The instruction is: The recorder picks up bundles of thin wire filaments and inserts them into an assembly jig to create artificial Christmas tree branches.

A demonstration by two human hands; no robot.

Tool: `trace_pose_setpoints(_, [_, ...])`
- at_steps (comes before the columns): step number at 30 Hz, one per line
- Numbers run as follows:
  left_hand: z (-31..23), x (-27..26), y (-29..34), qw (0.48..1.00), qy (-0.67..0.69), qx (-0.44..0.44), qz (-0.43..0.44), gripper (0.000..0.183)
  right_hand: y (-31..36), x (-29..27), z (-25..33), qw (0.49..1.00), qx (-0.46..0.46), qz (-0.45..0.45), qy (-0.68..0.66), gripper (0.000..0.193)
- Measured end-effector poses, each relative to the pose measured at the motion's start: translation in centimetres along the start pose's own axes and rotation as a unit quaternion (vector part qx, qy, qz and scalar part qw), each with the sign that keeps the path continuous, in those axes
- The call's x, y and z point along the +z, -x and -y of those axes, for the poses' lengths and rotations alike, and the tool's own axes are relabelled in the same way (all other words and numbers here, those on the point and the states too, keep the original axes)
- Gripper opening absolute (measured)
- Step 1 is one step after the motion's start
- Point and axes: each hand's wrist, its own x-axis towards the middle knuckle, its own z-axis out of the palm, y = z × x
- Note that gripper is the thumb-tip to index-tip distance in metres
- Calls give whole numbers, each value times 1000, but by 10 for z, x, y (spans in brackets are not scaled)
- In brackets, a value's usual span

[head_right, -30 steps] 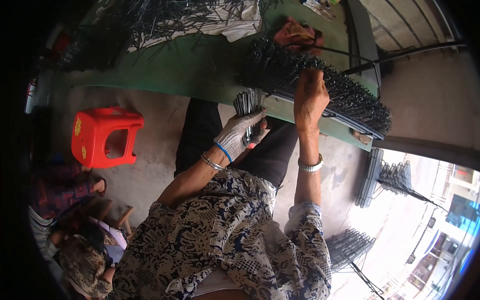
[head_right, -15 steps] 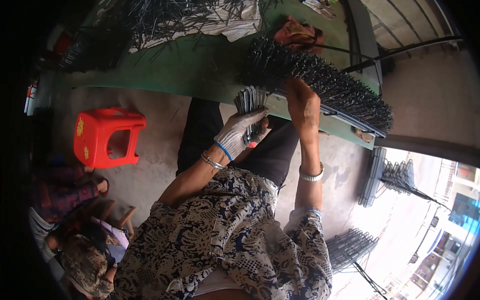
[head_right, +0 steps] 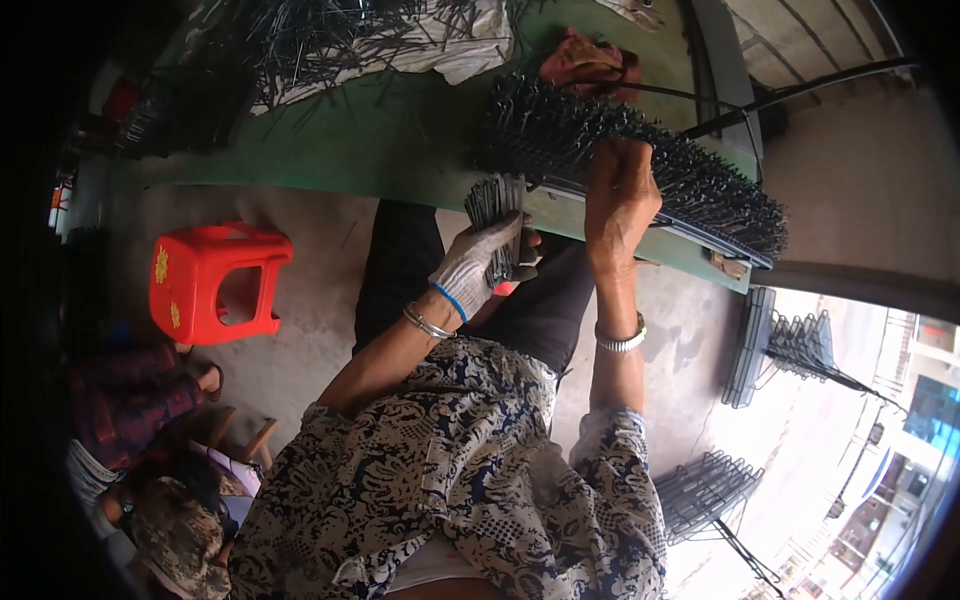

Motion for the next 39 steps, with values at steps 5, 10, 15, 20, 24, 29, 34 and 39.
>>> trace_pose_setpoints(5, [-1,-4,-4,999,-48,-21,-15,18,-7,13,-11,988,-103,-32,109,7])
trace_pose_setpoints(10, [-1,-6,0,999,-50,-13,-8,17,-5,18,-14,983,-101,24,152,6])
trace_pose_setpoints(15, [-1,-5,-1,999,-47,-18,-7,16,-1,19,-4,972,-85,39,216,3])
trace_pose_setpoints(20, [0,-5,1,998,-63,-14,-15,19,6,4,-1,989,-28,92,116,9])
trace_pose_setpoints(24, [2,-4,2,995,-100,-7,12,22,16,-9,6,932,176,308,-74,10])
trace_pose_setpoints(29, [1,-3,2,998,-52,-16,-6,22,18,-17,2,967,142,177,-112,5])
trace_pose_setpoints(34, [-3,1,2,999,-29,-21,-9,22,1,-9,5,999,40,23,-17,5])
trace_pose_setpoints(39, [7,-6,-3,999,-29,-16,0,19,-4,9,-15,988,-104,-26,112,6])
